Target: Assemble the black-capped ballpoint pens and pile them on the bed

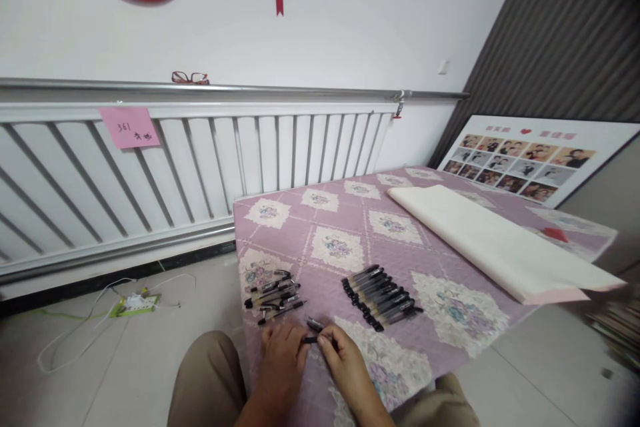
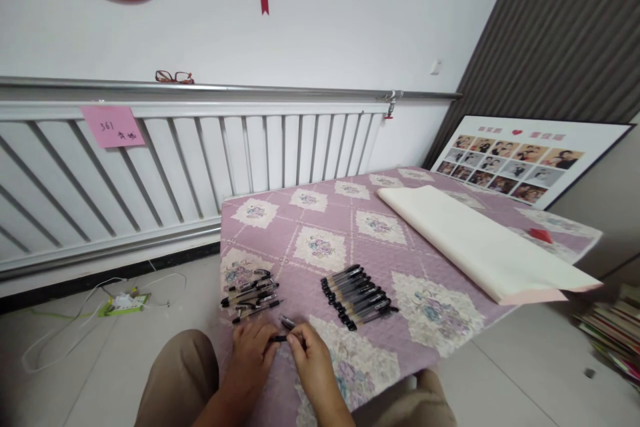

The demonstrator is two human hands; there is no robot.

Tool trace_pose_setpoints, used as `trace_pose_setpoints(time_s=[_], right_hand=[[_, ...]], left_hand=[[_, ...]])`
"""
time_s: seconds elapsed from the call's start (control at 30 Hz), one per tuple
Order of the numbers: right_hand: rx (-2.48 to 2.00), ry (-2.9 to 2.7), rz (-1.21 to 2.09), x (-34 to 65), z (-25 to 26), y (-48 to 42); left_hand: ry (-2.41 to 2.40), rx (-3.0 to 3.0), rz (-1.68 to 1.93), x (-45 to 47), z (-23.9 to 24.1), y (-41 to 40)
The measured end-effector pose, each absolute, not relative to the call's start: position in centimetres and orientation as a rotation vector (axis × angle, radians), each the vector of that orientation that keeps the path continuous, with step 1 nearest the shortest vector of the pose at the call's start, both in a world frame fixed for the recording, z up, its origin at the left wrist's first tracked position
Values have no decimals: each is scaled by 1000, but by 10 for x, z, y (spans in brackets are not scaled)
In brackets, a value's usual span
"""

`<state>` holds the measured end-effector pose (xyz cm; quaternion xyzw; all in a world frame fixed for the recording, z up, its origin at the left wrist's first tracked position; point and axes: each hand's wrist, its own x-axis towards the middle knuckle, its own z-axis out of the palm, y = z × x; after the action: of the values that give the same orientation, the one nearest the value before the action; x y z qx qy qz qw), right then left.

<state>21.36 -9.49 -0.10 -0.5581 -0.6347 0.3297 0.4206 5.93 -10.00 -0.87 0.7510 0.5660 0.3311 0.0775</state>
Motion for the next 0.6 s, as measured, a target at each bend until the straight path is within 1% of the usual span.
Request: trace_pose_setpoints(time_s=[0.2,0.47,0.6], right_hand=[[-1372,-1528,944,216,5,-96],[-1431,-1556,846,216,-2,-91],[-1408,-1558,895,218,2,-91]], left_hand=[[1684,2194,967,59,-7,-99],[1677,2165,946,59,-2,-99],[1667,2184,935,59,-3,-99]])
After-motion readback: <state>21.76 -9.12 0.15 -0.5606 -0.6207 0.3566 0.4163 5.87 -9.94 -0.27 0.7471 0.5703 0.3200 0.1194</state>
